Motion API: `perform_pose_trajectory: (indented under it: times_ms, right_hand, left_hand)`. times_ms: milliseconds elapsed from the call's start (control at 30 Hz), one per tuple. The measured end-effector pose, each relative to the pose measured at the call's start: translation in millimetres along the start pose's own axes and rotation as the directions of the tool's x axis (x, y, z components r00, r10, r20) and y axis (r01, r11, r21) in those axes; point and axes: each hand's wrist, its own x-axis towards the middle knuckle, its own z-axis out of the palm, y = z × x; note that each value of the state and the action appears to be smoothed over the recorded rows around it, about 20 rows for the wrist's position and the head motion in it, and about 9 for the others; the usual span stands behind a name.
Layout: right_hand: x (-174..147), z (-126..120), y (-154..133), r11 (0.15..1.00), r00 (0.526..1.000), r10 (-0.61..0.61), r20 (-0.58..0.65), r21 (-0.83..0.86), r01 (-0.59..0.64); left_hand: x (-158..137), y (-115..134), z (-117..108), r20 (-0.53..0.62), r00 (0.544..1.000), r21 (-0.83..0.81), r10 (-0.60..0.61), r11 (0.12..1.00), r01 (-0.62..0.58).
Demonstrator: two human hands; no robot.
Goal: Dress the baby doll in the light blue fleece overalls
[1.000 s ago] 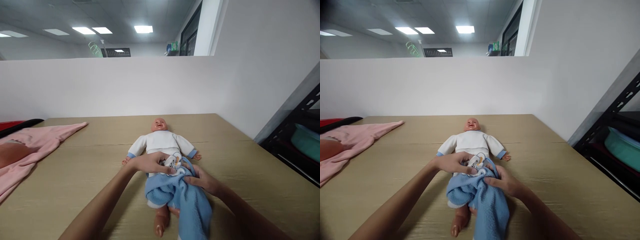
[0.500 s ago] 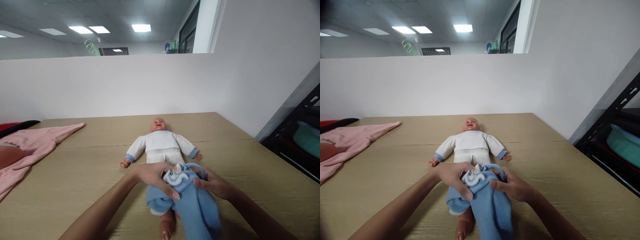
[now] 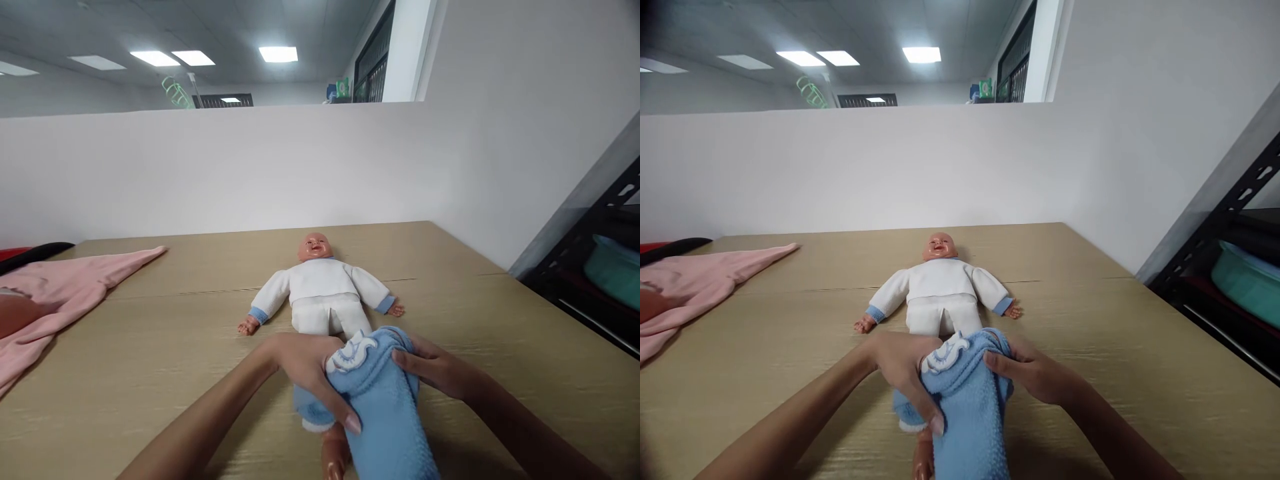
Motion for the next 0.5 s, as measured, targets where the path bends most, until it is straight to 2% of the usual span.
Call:
perform_pose_trajectory:
  times_ms: [67, 133, 233, 300, 400, 500]
  right_hand:
    - [-0.6, 2.4, -6.3, 0.999, 0.999, 0.009, 0.044, -0.036, -0.007]
    - [-0.6, 5.9, -14.7, 0.999, 0.989, -0.013, 0.145, -0.028, 0.018]
    - [0.3, 10.8, -23.3, 0.997, 0.935, -0.060, 0.350, 0.066, 0.039]
    - [1.0, 12.8, -24.3, 0.993, 0.898, -0.073, 0.433, 0.118, 0.024]
    - [0.8, 13.0, -20.1, 0.988, 0.901, -0.075, 0.427, 0.156, 0.009]
    - [-1.1, 11.7, -12.9, 0.989, 0.957, -0.052, 0.285, 0.144, 0.011]
  left_hand:
    - [-0.7, -2.0, -1.4, -0.074, 0.997, 0.021, 0.032, 0.999, -0.030]
    - [-1.3, -6.0, -3.9, -0.101, 0.993, 0.020, 0.055, 0.998, -0.053]
    - [-1.2, -12.5, -7.5, -0.087, 0.992, -0.009, 0.097, 0.995, -0.098]
    - [-0.6, -14.4, -8.6, -0.070, 0.989, -0.020, 0.133, 0.991, -0.135]
    - [-0.3, -12.4, -8.2, -0.057, 0.990, -0.026, 0.130, 0.991, -0.132]
    - [-1.2, -7.9, -6.7, -0.049, 0.997, -0.036, 0.066, 0.997, -0.068]
